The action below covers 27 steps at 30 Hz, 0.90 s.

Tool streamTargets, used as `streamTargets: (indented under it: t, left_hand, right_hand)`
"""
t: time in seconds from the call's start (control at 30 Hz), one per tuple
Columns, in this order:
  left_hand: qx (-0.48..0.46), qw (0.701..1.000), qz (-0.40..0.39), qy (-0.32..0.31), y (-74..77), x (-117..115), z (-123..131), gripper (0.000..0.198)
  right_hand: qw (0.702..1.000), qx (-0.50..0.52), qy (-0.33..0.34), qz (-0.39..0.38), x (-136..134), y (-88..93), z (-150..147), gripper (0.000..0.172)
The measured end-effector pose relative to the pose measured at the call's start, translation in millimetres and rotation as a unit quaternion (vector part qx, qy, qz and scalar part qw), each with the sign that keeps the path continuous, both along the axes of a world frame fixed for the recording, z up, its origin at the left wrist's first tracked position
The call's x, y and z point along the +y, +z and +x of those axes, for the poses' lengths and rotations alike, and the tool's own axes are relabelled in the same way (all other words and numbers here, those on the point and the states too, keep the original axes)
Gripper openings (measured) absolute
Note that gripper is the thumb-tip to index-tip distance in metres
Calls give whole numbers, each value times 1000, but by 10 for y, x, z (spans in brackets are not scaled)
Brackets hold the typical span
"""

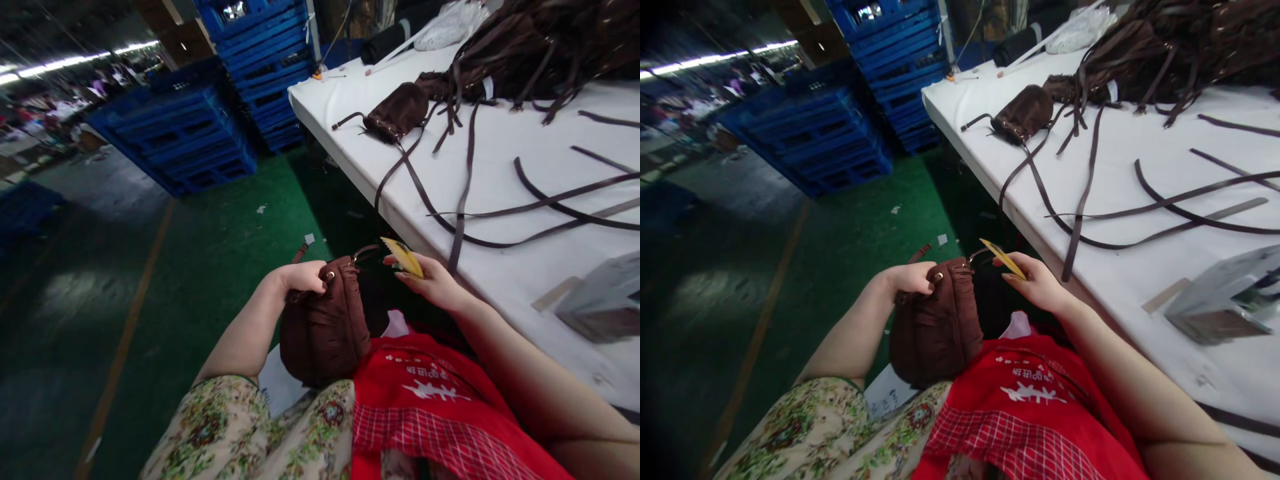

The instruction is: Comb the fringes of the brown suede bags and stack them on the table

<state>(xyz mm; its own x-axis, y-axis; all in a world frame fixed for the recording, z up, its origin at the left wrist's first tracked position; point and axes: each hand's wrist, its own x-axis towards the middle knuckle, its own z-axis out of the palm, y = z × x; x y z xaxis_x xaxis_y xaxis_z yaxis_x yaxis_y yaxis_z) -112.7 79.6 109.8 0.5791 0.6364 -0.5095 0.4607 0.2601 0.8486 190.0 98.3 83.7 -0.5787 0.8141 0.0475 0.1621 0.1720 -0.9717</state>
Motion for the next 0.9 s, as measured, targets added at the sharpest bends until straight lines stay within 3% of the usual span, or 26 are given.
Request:
streamTargets:
  t: [0.07,0.17,0.27,0.4,0.53,0.67,0.77,0.9]
  left_hand:
    - [-10,999,-12,-37,-33,-45,102,17]
    - [-33,998,-12,-46,-156,-99,239,17]
    - [-41,998,-8,-39,-244,-111,328,17]
    - [-41,998,-33,-24,-308,-104,399,17]
    - [-124,985,-100,59,-418,-134,434,28]
    - [-148,958,-144,200,-548,-182,463,48]
    - [-148,950,-145,235,-602,-193,487,48]
    - [-171,947,-122,244,-631,-195,517,46]
  right_hand:
    - [997,7,28,-69,41,-135,-66,42]
    - [989,20,66,-129,5,-344,-176,42]
    - [993,51,56,-85,-44,-459,-238,43]
    - [997,57,46,-36,-64,-482,-243,44]
    - [999,-25,37,31,-117,-498,-272,42]
    - [993,-50,-37,96,-180,-557,-341,22]
    - [994,-63,-75,41,-195,-627,-373,22]
    - [996,-49,-16,-68,-214,-711,-379,35]
